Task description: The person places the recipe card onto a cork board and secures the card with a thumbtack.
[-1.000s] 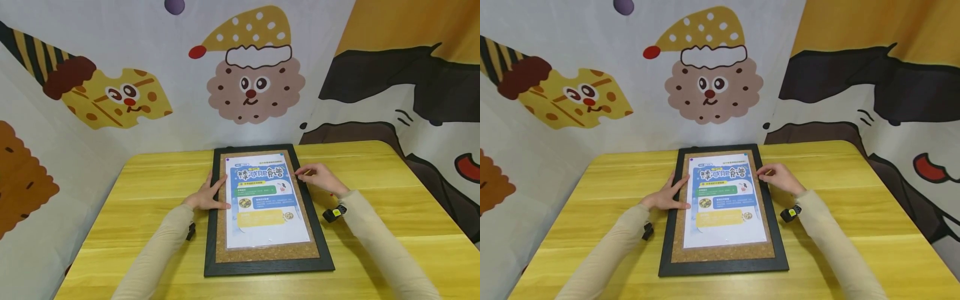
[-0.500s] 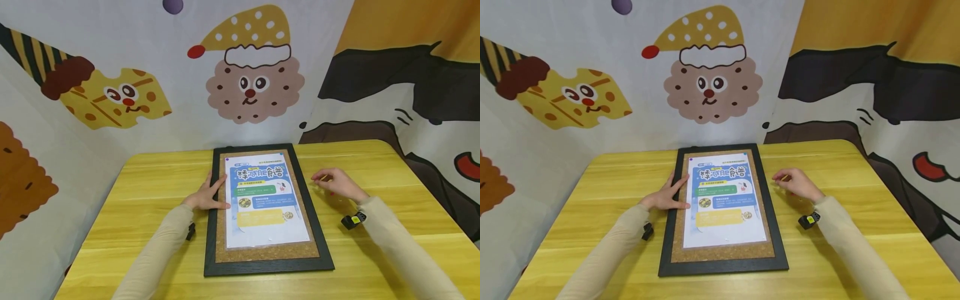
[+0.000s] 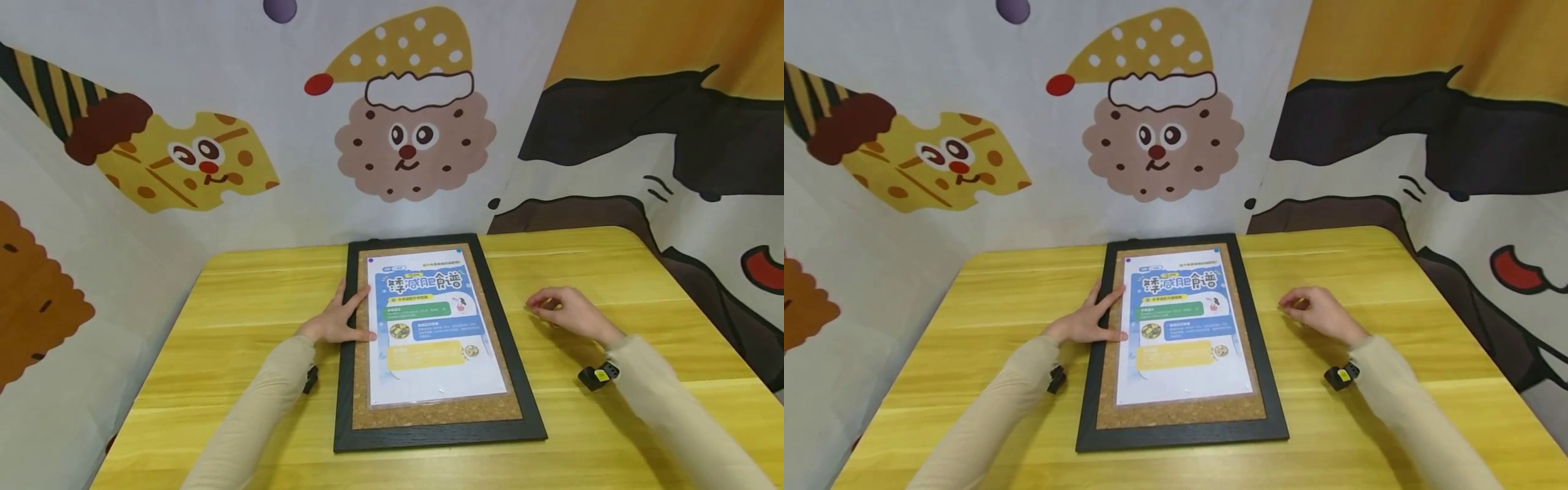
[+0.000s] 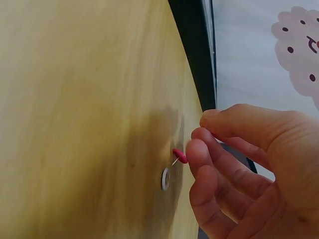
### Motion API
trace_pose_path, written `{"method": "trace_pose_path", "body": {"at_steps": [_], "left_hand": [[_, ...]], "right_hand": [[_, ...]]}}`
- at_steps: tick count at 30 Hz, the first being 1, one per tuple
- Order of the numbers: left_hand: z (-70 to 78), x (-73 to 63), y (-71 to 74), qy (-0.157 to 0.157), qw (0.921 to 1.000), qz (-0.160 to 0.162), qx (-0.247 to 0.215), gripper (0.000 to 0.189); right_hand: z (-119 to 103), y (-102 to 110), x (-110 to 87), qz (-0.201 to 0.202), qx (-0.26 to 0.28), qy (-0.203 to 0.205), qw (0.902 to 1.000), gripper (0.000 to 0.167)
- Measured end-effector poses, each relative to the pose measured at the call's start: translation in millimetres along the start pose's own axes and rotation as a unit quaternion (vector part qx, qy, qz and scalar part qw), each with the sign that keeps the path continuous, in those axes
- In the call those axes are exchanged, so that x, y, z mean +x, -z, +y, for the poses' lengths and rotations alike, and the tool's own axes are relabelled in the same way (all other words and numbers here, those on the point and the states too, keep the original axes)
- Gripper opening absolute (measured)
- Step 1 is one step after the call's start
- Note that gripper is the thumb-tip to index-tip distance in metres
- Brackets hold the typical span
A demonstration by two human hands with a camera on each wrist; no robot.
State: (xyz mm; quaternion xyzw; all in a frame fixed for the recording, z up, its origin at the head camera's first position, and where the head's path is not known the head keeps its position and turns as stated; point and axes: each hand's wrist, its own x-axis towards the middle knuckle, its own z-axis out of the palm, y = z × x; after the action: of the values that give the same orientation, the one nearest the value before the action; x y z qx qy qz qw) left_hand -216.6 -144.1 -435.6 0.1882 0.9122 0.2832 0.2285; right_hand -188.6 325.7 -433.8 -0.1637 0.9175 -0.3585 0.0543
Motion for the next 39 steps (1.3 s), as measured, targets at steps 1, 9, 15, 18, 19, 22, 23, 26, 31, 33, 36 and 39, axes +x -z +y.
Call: {"method": "trace_pose_path", "body": {"at_steps": [1, 9, 15, 18, 19, 22, 23, 26, 31, 33, 36, 39], "left_hand": [[0.3, -0.2, -0.1, 0.001, 1.0, 0.0, 0.0, 0.102], [0.5, -0.5, -0.7, -0.003, 1.0, 0.005, -0.002, 0.102], [-0.2, 0.3, -0.9, 0.001, 1.0, 0.005, 0.0, 0.102], [-0.6, 0.5, -0.5, 0.004, 1.0, 0.005, 0.001, 0.103], [-0.6, 0.5, -0.2, 0.005, 1.0, 0.004, 0.001, 0.103], [-0.1, 0.0, 0.5, -0.003, 1.0, 0.005, 0.0, 0.103], [0.3, -0.2, 0.7, -0.003, 1.0, 0.004, 0.0, 0.103], [1.1, -0.9, 1.0, -0.009, 1.0, 0.004, 0.0, 0.103], [1.5, -1.4, 0.7, -0.004, 1.0, 0.002, 0.003, 0.104], [1.6, -1.5, 0.6, -0.002, 1.0, 0.001, 0.001, 0.104], [1.7, -1.3, 0.5, 0.001, 1.0, 0.0, -0.002, 0.104], [1.7, -1.0, 0.5, 0.002, 1.0, -0.001, -0.001, 0.103]], "right_hand": [[0.4, 0.7, -2.2, 0.003, -0.002, -0.001, 1.0, 0.017], [8.9, 7.3, -13.9, 0.027, -0.025, -0.003, 0.9993, 0.016], [14.0, 7.7, -18.5, 0.028, -0.046, -0.011, 0.9985, 0.015], [14.6, 6.1, -19.8, 0.029, -0.056, -0.008, 0.998, 0.014], [14.6, 5.4, -20.1, 0.029, -0.054, -0.008, 0.9981, 0.014], [14.4, 2.8, -20.8, 0.028, -0.047, -0.009, 0.9985, 0.014], [14.3, 1.9, -21.1, 0.028, -0.044, -0.012, 0.9986, 0.014], [14.6, -0.1, -21.4, 0.029, -0.035, -0.014, 0.9989, 0.013], [16.8, -1.6, -21.6, 0.029, -0.027, -0.017, 0.9991, 0.01], [17.3, -2.0, -21.8, 0.03, -0.025, -0.016, 0.9991, 0.01], [17.1, -2.8, -21.4, 0.038, -0.016, -0.01, 0.9991, 0.01], [14.8, -3.6, -20.6, 0.047, -0.006, 0.0, 0.9989, 0.008]]}}
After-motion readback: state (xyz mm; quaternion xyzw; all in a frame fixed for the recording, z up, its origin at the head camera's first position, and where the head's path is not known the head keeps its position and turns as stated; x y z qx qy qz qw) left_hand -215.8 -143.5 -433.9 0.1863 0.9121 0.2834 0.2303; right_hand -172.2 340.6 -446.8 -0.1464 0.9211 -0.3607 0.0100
